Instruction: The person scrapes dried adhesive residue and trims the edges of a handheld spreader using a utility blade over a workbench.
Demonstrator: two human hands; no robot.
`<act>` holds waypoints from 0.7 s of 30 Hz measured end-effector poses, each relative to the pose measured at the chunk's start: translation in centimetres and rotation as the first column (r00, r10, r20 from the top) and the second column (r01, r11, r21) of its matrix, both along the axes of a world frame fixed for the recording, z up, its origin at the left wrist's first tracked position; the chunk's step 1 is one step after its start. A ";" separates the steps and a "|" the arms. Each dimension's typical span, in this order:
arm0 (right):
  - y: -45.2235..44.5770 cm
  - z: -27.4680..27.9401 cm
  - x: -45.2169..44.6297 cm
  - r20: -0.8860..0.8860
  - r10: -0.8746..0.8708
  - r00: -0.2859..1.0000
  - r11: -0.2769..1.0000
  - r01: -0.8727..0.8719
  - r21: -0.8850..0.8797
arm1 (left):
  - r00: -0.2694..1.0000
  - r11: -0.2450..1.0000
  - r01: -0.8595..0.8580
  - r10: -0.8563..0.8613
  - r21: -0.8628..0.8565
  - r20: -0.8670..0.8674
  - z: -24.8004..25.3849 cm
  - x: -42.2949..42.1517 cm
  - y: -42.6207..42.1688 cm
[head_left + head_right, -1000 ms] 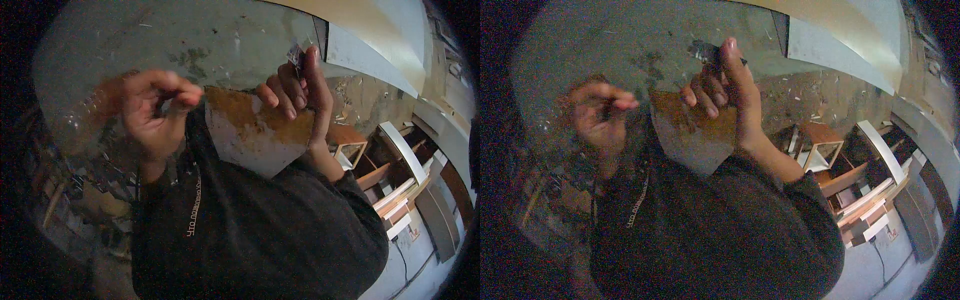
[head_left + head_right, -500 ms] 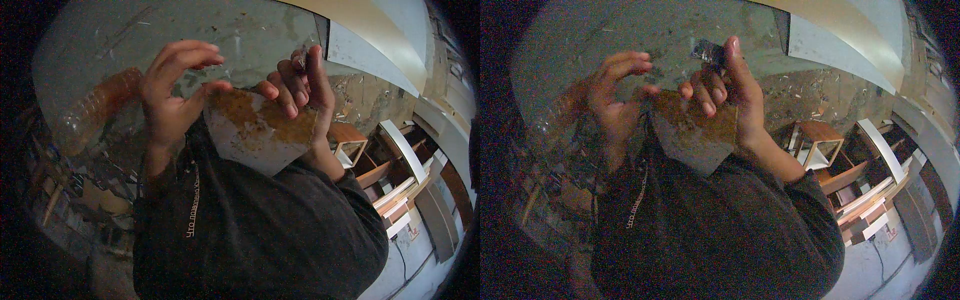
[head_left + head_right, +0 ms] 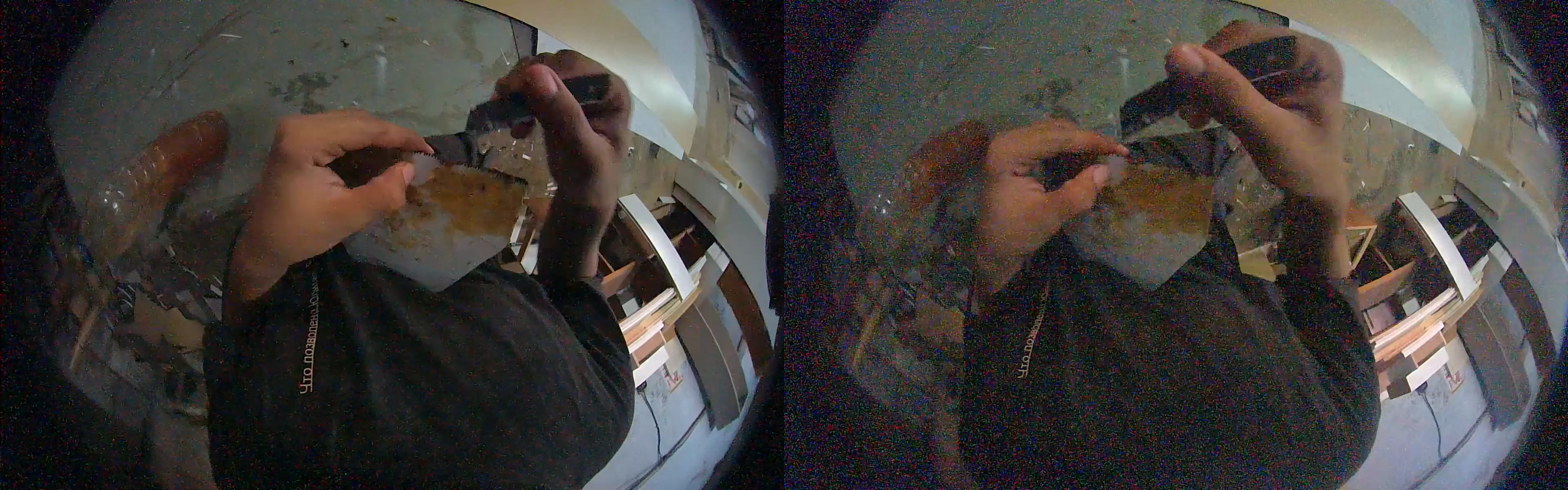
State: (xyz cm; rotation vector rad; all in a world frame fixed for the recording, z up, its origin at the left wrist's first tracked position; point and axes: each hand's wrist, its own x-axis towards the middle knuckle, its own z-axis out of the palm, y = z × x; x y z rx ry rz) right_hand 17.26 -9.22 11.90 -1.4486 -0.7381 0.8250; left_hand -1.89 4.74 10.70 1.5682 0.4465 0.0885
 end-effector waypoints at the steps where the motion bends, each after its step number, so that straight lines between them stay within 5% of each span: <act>1: 0.0 0.5 0.2 0.081 0.061 0.995 0.998 -0.063 0.018 | 0.999 1.000 -0.027 0.027 -0.005 -0.027 0.1 0.0 -0.3; 4: 0.9 2.4 0.5 0.244 0.258 0.935 0.966 -0.257 -0.035 | 1.000 0.984 -0.006 0.003 0.176 0.014 0.6 0.1 -0.1; 7: 1.8 2.6 0.7 0.160 0.421 0.893 0.905 -0.403 -0.133 | 0.997 0.973 -0.014 -0.003 0.230 0.075 1.0 -0.3 0.3; 21: 2.7 1.8 1.7 0.107 0.604 0.790 0.789 -0.573 -0.222 | 0.994 0.952 -0.059 0.028 0.301 0.104 1.6 0.3 -0.2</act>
